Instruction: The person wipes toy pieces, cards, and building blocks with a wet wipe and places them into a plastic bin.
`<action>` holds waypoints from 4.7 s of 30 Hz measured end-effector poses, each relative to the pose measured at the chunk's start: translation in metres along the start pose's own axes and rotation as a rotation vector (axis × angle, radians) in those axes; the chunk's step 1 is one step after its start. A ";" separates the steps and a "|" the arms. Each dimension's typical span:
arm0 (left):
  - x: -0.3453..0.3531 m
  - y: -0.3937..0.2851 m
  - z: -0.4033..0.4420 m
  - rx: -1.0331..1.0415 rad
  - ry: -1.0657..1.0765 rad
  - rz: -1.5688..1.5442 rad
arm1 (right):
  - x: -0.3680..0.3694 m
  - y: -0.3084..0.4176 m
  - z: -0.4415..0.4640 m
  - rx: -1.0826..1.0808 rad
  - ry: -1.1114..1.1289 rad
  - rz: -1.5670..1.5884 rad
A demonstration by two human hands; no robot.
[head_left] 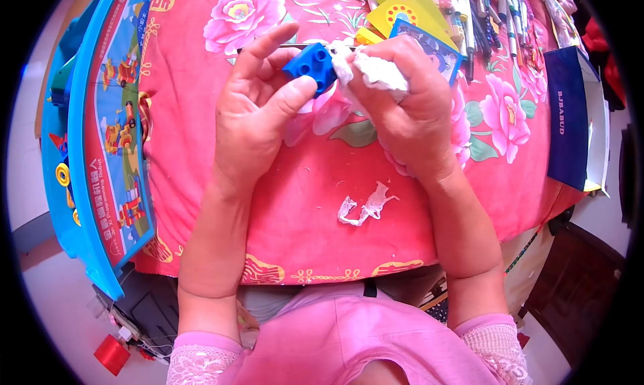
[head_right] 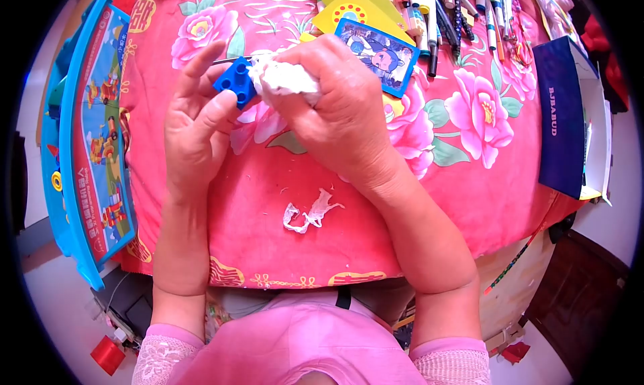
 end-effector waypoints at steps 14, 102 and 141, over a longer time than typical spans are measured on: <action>0.012 0.013 -0.006 -0.218 0.147 -0.071 | 0.004 -0.004 -0.005 0.007 0.010 0.048; 0.004 0.019 -0.004 -0.279 0.081 -0.218 | 0.007 0.000 -0.007 0.029 0.019 0.114; 0.004 0.015 -0.007 -0.339 0.238 -0.227 | 0.016 -0.001 -0.009 0.072 0.190 0.016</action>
Point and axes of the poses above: each hand's wrist, its own z-axis towards the middle knuckle, its own x-axis out of the palm, y = z × x, the point moved 7 cm from there along z, towards the middle knuckle, and after that the axes turned 2 degrees about -y, right-handed, at the moved point
